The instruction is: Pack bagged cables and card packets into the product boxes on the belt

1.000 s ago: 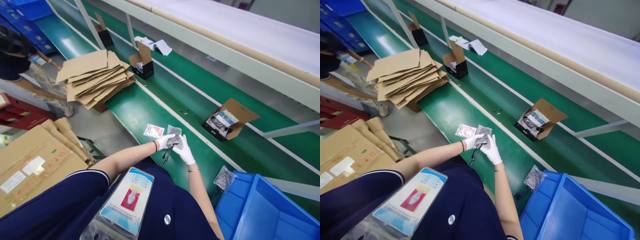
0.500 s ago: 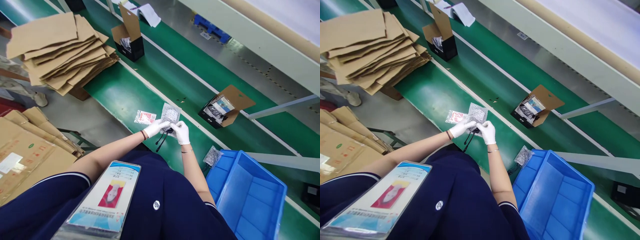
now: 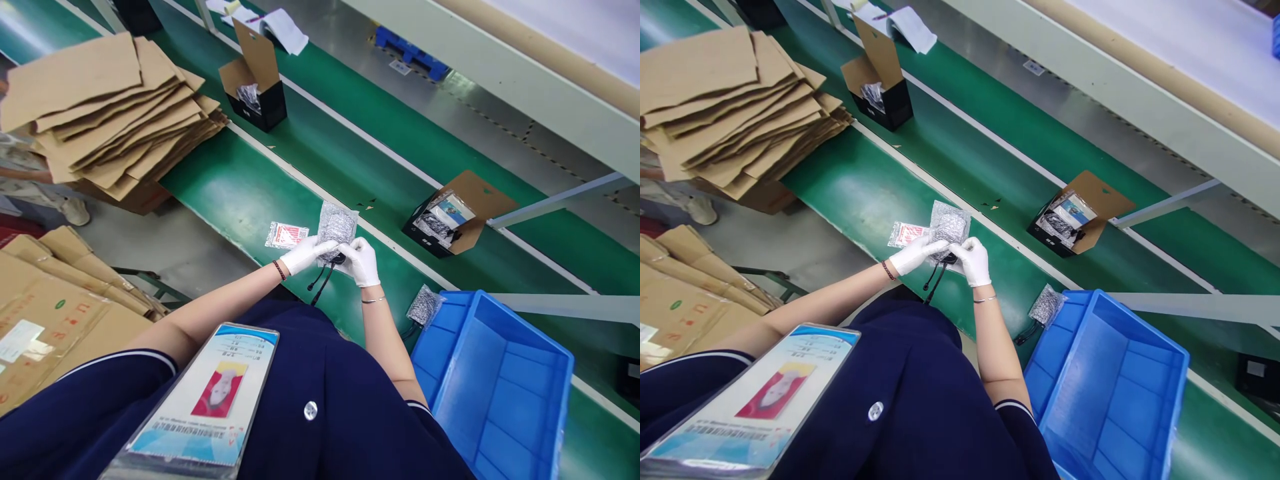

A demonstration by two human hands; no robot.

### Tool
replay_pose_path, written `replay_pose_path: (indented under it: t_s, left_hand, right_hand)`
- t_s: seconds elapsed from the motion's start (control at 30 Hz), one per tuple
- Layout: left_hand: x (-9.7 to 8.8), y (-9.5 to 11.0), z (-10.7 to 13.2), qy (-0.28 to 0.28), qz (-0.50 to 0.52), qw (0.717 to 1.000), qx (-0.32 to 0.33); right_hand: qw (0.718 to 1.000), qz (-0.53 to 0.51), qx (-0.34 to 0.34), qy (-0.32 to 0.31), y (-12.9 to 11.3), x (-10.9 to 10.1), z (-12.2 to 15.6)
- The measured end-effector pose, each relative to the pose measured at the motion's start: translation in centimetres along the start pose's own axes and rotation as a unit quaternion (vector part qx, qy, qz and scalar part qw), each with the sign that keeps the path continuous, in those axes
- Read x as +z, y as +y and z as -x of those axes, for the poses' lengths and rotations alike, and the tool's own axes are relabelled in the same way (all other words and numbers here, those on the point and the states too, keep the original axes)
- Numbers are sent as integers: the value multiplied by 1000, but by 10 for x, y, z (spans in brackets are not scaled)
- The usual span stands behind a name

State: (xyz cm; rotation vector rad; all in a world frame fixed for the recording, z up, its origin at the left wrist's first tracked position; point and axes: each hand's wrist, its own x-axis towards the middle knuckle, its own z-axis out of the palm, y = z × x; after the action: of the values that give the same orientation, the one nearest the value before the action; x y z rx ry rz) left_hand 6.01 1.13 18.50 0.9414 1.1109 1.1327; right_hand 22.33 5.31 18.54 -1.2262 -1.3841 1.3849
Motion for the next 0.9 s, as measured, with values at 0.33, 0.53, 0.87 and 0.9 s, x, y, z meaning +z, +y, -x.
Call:
replay_pose_path:
  t_s: [0.33,0.53,0.87,0.9]
  left_hand:
    - [-1,-1,1,59,383,922,3]
    - [-18,-23,-7,104,193,972,82]
    - [4,-42,-19,70,225,972,17]
    - [5,-44,-21,67,225,972,-1]
  right_hand:
    - [894,-441,31,-71,22,11,21]
    - [877,-479,17,34,20,27,19]
    - [892,-432,-15,128,5,16,9]
    - [895,-428,-20,123,3,16,7]
